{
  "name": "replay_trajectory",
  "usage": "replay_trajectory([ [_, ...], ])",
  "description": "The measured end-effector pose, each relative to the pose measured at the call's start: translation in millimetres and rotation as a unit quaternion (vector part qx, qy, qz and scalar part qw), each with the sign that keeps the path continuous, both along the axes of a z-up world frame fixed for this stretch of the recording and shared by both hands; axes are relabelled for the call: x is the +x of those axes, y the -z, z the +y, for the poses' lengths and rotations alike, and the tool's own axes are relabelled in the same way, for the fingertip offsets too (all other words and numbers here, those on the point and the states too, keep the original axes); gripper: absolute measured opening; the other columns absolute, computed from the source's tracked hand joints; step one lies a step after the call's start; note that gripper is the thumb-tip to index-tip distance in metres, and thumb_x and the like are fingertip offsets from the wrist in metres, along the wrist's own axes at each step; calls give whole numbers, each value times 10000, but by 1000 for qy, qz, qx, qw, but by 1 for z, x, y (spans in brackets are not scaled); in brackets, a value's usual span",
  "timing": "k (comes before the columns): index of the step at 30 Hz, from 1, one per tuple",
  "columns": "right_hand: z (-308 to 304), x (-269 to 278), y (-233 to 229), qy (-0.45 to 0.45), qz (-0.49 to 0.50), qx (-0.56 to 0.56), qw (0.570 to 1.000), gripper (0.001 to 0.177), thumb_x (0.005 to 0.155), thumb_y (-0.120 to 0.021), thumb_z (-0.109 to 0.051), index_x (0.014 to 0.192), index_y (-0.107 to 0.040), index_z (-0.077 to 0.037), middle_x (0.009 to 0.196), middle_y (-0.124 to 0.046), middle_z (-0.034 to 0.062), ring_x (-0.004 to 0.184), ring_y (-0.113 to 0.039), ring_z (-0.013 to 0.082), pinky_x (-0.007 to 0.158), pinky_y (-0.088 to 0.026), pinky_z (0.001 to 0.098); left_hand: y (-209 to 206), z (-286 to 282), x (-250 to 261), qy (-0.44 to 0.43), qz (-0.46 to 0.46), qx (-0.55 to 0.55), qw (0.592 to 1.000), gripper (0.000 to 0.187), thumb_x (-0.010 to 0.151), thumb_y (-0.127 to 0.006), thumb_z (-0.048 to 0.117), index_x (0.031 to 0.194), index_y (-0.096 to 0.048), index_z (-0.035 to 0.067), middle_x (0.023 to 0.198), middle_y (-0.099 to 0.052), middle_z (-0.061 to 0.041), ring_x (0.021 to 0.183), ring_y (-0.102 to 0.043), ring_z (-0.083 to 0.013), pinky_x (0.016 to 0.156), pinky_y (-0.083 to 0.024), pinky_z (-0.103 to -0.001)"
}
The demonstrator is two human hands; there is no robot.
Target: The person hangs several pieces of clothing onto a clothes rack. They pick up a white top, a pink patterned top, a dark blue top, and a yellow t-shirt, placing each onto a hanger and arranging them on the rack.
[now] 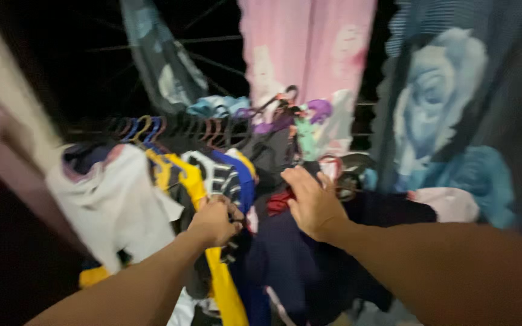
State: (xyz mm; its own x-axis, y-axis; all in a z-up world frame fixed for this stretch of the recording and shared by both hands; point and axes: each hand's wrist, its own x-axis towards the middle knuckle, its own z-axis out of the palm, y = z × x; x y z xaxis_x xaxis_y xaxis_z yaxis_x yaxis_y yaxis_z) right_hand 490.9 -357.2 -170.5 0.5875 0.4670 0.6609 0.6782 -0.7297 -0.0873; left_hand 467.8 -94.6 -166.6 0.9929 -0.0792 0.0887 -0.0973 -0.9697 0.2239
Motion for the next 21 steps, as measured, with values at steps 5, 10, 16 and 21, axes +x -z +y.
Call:
replay_trajectory([
  [5,81,-7,5,-101,-23,-36,994,627,871,-619,-131,1466,-421,-114,1529,-460,80,1480,-352,248,1148,-240,521,29,57,-24,-29,19,7,999,272,765,-775,353,1020,-786,262,1285,-654,21,1328,-468,-251,1133,-344,-423],
  [10,170,-18,12,-152,4,-76,985,636,858,-615,-112,1458,-405,-126,1514,-433,82,1474,-333,232,1150,-211,512,42,146,-57,1,90,150,985,210,835,-683,330,999,-782,243,1237,-674,51,1322,-463,-273,1059,-360,-479],
  [16,261,-40,28,-233,16,-63,970,640,837,-617,-64,1446,-429,-105,1480,-478,89,1445,-380,263,1129,-266,492,73,260,-80,-106,46,9,993,267,769,-755,309,1017,-792,217,1197,-678,-96,1254,-552,-252,1089,-369,-417],
  [21,340,-64,47,-265,85,-41,959,637,796,-620,-19,1408,-454,-81,1423,-512,114,1379,-438,288,1095,-307,485,92,331,-104,-145,100,-26,984,273,839,-682,304,1067,-791,202,1203,-710,-106,1178,-626,-292,1087,-431,-417],
])
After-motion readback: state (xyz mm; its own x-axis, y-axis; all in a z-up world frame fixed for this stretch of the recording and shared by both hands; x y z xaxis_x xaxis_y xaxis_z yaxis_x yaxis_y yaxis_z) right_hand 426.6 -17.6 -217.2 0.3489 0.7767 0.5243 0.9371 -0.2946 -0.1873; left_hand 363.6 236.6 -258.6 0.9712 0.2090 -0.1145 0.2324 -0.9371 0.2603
